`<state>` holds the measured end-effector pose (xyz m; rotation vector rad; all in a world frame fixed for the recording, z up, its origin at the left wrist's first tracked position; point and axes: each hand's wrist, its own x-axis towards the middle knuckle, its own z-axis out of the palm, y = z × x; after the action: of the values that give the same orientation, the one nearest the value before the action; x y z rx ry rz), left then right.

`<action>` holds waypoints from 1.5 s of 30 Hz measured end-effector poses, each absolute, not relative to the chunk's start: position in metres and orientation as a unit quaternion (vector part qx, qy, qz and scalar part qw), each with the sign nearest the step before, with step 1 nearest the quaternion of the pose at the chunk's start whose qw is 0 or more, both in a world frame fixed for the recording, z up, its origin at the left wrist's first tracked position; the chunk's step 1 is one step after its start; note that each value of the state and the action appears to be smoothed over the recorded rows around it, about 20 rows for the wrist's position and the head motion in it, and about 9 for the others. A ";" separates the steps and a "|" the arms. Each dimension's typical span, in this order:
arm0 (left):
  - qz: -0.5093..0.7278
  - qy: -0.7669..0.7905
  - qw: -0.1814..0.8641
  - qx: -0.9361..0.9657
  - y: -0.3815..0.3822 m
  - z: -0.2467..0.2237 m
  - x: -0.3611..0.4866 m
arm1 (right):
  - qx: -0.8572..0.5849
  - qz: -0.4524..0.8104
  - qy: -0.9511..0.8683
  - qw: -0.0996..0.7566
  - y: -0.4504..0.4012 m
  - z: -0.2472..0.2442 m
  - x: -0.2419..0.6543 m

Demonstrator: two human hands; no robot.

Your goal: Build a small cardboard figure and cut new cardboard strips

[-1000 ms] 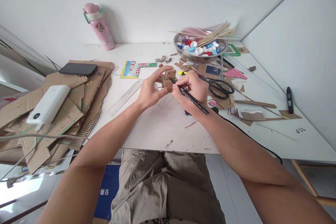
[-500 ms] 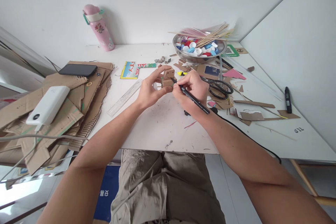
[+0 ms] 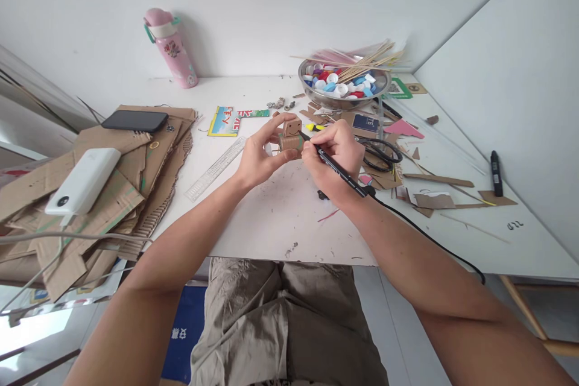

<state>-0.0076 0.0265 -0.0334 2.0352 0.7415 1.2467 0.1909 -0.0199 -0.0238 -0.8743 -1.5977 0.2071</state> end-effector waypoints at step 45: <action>0.457 0.301 0.300 0.782 0.019 -0.031 -0.005 | -0.364 0.069 -0.719 0.588 -0.022 -0.020 0.187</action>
<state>-0.0052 0.0192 -0.0308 2.0755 0.7985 1.2132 0.1869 -0.0217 -0.0200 -0.8470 -1.6759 0.1603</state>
